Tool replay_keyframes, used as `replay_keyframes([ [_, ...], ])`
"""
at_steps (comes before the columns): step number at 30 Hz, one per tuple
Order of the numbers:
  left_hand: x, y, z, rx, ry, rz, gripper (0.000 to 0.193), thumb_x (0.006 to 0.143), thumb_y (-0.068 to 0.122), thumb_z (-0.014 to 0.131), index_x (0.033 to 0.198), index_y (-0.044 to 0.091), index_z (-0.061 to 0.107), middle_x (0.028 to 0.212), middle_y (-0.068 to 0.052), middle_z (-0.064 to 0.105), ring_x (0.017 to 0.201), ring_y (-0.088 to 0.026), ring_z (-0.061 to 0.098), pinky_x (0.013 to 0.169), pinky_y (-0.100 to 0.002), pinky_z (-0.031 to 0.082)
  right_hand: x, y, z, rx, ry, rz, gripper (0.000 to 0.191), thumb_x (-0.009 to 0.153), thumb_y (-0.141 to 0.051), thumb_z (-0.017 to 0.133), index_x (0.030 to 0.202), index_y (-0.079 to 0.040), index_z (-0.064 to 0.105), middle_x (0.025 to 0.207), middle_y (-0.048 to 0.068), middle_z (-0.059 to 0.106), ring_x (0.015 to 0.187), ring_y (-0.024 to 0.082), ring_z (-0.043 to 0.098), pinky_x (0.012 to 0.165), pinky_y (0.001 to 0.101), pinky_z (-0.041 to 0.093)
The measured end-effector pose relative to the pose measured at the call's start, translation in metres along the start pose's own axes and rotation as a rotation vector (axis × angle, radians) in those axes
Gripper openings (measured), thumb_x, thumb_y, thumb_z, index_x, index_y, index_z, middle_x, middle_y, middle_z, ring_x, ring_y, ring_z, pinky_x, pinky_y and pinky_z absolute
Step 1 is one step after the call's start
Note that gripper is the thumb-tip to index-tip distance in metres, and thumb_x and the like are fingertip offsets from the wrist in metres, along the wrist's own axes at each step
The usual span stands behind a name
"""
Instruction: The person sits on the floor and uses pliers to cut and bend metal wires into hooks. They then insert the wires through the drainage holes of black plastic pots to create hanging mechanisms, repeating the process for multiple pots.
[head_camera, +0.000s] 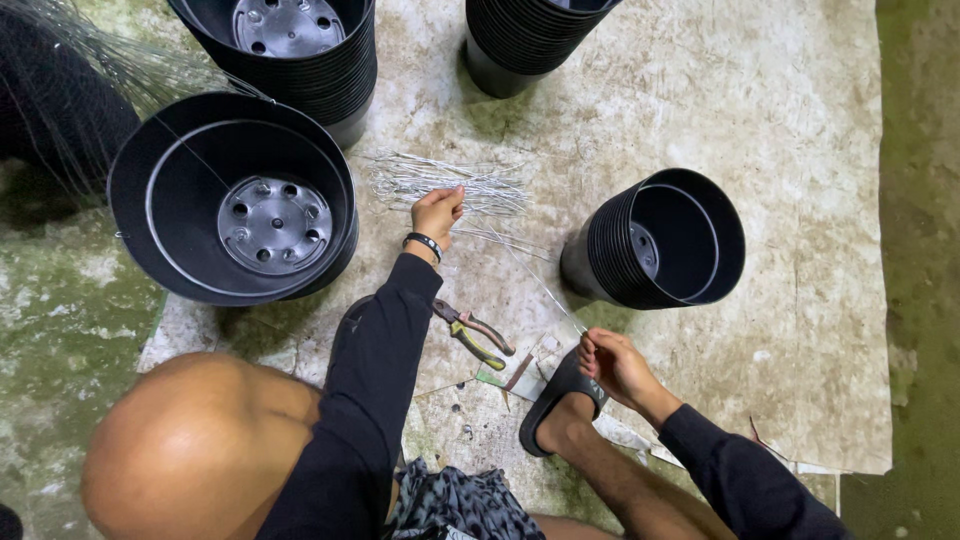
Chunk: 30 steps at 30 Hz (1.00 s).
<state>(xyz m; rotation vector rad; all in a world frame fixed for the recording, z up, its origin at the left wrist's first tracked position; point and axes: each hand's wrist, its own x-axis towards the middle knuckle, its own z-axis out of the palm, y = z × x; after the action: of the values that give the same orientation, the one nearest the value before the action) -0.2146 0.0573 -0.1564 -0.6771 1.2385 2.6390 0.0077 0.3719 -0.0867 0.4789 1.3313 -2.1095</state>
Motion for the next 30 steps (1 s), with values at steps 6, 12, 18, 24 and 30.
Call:
replay_keyframes([
  [6, -0.005, -0.001, -0.003, -0.135, -0.066, -0.072, 0.012, 0.093, 0.014, 0.076, 0.091, 0.003, 0.07, 0.08, -0.004, 0.069, 0.074, -0.014, 0.066, 0.072, -0.029, 0.059, -0.002, 0.007, -0.009, -0.065, 0.026, -0.019, 0.029, 0.104, -0.019, 0.05, 0.078, -0.004, 0.054, 0.07, 0.005, 0.051, 0.064, 0.016, 0.048, 0.06, 0.03, 0.043],
  [12, -0.012, -0.004, -0.008, -0.182, -0.133, -0.105, 0.011, 0.096, 0.014, 0.072, 0.097, 0.003, 0.071, 0.084, -0.004, 0.068, 0.079, -0.015, 0.068, 0.079, -0.031, 0.06, -0.003, 0.014, -0.018, 0.049, -0.006, 0.002, 0.029, 0.103, -0.02, 0.051, 0.078, -0.005, 0.053, 0.07, 0.005, 0.051, 0.064, 0.016, 0.049, 0.06, 0.0299, 0.043],
  [18, -0.022, -0.008, -0.003, -0.284, -0.133, -0.026, 0.007, 0.096, 0.01, 0.073, 0.096, 0.004, 0.069, 0.087, -0.005, 0.069, 0.082, -0.015, 0.066, 0.083, -0.033, 0.058, -0.008, 0.019, -0.018, 0.159, -0.028, 0.102, 0.027, 0.102, -0.021, 0.05, 0.08, -0.005, 0.053, 0.071, 0.004, 0.051, 0.067, 0.016, 0.05, 0.065, 0.0295, 0.045],
  [24, -0.029, -0.002, 0.003, -0.381, -0.202, 0.037, 0.006, 0.097, 0.01, 0.072, 0.096, 0.005, 0.068, 0.091, -0.005, 0.07, 0.086, -0.015, 0.065, 0.083, -0.032, 0.056, -0.012, 0.015, -0.017, 0.257, -0.158, 0.168, 0.027, 0.103, -0.022, 0.05, 0.08, -0.007, 0.053, 0.072, 0.004, 0.051, 0.067, 0.016, 0.05, 0.069, 0.0313, 0.046],
  [30, -0.021, -0.002, 0.009, -0.356, -0.194, 0.136, 0.008, 0.097, 0.009, 0.073, 0.096, 0.003, 0.067, 0.088, -0.006, 0.069, 0.081, -0.015, 0.065, 0.08, -0.032, 0.055, -0.01, 0.009, -0.012, 0.135, -0.14, 0.146, 0.026, 0.103, -0.02, 0.05, 0.081, -0.005, 0.055, 0.073, 0.004, 0.053, 0.066, 0.016, 0.051, 0.068, 0.0314, 0.046],
])
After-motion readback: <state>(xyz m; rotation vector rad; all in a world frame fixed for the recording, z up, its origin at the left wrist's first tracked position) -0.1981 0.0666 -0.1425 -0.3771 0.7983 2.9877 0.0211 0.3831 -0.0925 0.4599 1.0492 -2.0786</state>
